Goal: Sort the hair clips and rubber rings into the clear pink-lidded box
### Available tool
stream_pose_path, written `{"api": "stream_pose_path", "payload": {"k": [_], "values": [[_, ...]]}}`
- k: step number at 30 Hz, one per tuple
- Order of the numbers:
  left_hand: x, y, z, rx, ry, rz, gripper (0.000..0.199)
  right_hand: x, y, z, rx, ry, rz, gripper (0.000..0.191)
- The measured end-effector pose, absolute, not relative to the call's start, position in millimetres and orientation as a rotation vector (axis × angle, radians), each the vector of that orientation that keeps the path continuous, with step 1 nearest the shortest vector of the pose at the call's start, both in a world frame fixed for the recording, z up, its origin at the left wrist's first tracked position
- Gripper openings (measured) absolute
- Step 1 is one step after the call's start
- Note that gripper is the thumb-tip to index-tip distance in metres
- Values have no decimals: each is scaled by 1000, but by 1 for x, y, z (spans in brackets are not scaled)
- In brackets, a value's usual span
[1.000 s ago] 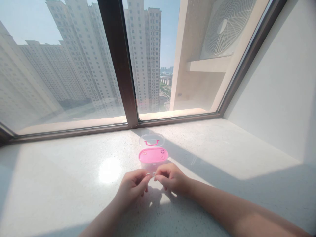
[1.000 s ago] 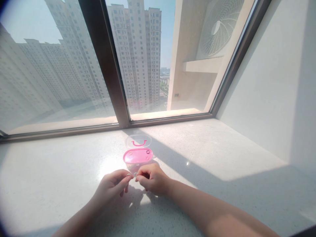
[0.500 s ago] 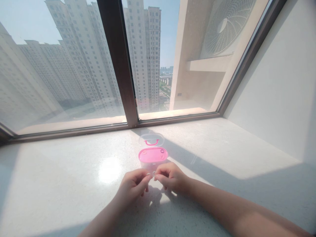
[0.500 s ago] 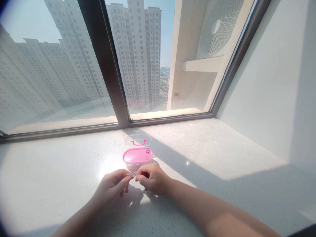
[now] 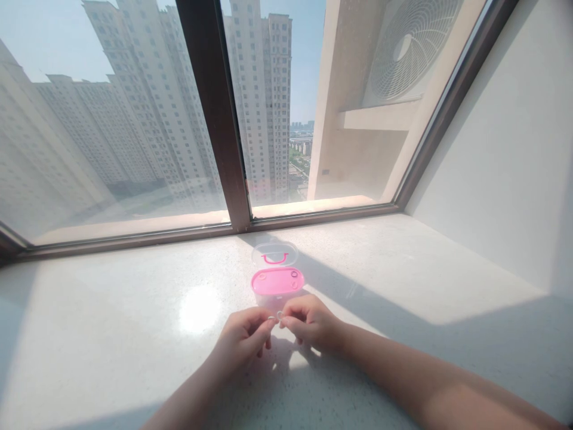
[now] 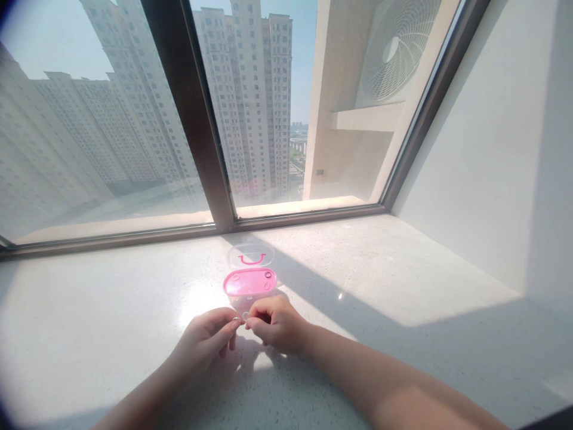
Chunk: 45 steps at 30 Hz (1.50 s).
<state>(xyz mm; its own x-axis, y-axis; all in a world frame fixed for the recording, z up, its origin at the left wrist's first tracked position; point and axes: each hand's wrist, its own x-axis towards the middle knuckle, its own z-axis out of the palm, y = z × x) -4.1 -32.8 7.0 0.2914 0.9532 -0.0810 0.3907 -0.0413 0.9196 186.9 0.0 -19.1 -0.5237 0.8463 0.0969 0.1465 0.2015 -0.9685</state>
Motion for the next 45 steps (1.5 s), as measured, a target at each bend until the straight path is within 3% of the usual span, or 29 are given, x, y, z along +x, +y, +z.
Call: {"api": "stream_pose_path", "payload": {"k": [45], "values": [[-4,-33,8,1597,1268,752,38,187,0,-22,-978,-1788,1422,13]]}}
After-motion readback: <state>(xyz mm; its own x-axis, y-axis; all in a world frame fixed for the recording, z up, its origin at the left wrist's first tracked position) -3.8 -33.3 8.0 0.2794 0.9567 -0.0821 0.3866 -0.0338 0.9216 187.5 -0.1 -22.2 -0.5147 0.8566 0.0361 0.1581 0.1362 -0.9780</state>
